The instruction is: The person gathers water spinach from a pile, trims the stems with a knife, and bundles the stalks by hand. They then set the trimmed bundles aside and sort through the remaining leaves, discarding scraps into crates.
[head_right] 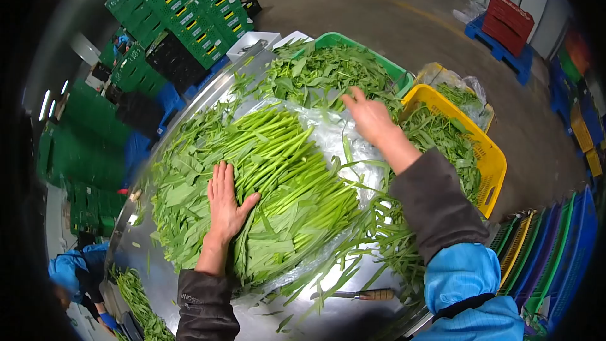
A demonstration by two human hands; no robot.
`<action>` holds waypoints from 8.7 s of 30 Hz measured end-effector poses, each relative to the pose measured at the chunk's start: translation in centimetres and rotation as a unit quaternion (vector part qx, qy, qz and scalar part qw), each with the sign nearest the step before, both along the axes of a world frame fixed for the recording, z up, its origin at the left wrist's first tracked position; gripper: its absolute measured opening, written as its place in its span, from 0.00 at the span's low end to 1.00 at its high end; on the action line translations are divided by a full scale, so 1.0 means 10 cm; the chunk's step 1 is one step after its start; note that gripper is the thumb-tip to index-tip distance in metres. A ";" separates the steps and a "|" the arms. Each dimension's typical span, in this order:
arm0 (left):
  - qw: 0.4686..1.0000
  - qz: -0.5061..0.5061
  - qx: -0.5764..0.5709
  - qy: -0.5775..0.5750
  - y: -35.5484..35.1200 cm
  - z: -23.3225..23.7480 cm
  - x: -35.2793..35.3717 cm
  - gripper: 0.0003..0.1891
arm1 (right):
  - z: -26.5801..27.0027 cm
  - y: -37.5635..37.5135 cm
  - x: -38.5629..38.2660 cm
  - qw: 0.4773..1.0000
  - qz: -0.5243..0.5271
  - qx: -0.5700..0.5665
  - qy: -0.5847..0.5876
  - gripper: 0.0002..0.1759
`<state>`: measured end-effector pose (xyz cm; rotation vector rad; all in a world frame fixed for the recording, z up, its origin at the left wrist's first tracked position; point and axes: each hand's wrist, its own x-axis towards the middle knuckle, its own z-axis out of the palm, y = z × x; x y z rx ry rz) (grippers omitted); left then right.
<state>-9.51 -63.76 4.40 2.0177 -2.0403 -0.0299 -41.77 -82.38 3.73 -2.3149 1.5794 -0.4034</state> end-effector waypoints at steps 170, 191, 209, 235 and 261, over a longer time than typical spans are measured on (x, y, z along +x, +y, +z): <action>0.961 0.270 0.037 0.050 4.63 -1.01 0.37 0.43 | -0.85 5.48 2.20 0.907 0.248 0.330 -0.087 0.22; 0.949 0.168 -0.102 0.245 5.23 -0.27 0.97 0.35 | -0.15 5.50 0.92 0.979 0.159 -0.037 -0.122 0.30; 0.971 0.151 0.086 0.166 5.61 -0.81 2.09 0.29 | -0.63 6.48 2.24 0.798 0.082 0.572 -0.172 0.19; 0.952 0.240 0.040 0.185 5.87 -0.17 1.26 0.41 | -0.87 6.03 1.43 0.652 0.006 0.697 -0.298 0.21; 0.968 0.033 0.222 -0.108 5.75 0.82 0.82 0.28 | -0.75 5.24 1.27 0.771 0.165 0.553 -0.268 0.20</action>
